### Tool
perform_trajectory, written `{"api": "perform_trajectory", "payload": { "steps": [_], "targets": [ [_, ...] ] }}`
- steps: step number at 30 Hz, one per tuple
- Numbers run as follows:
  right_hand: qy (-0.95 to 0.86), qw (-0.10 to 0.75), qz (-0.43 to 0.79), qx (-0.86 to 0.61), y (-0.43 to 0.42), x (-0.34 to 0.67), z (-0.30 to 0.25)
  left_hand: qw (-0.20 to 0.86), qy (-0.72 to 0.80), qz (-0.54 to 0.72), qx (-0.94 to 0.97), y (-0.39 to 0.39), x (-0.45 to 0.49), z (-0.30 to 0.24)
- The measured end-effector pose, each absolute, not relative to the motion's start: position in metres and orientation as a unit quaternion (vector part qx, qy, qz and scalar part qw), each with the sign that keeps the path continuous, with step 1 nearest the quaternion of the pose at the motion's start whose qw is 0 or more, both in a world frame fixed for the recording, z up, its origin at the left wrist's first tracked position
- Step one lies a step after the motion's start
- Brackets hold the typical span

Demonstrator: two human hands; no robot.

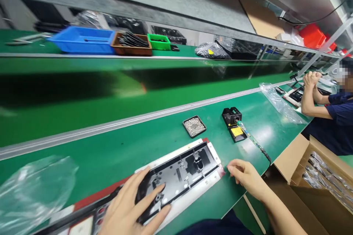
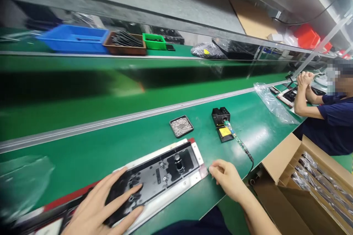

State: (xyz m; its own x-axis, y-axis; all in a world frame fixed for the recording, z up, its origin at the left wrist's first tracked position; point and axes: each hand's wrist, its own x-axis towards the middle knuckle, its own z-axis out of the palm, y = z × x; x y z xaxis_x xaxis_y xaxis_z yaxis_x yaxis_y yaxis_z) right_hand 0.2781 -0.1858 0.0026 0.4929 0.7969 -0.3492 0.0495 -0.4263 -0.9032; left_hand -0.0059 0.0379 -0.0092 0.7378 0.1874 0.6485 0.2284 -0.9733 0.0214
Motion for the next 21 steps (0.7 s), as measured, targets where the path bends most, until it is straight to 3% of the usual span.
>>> {"api": "perform_trajectory", "payload": {
  "steps": [6,10,15,21],
  "targets": [
    [-0.385,0.43,0.31,-0.755,-0.152,0.241,0.029,0.091,-0.132,-0.333,-0.929,0.031,-0.002,0.0],
    [-0.392,0.355,0.22,-0.82,-0.134,0.222,0.043,0.091,-0.129,-0.343,-0.926,0.038,-0.004,-0.006],
    [-0.382,0.281,0.194,-0.859,-0.126,0.214,0.057,0.079,-0.137,-0.353,-0.922,0.034,0.004,-0.014],
    [-0.374,0.129,0.17,-0.903,-0.101,0.217,0.059,0.082,-0.183,-0.332,-0.922,0.028,-0.036,0.005]
  ]
}}
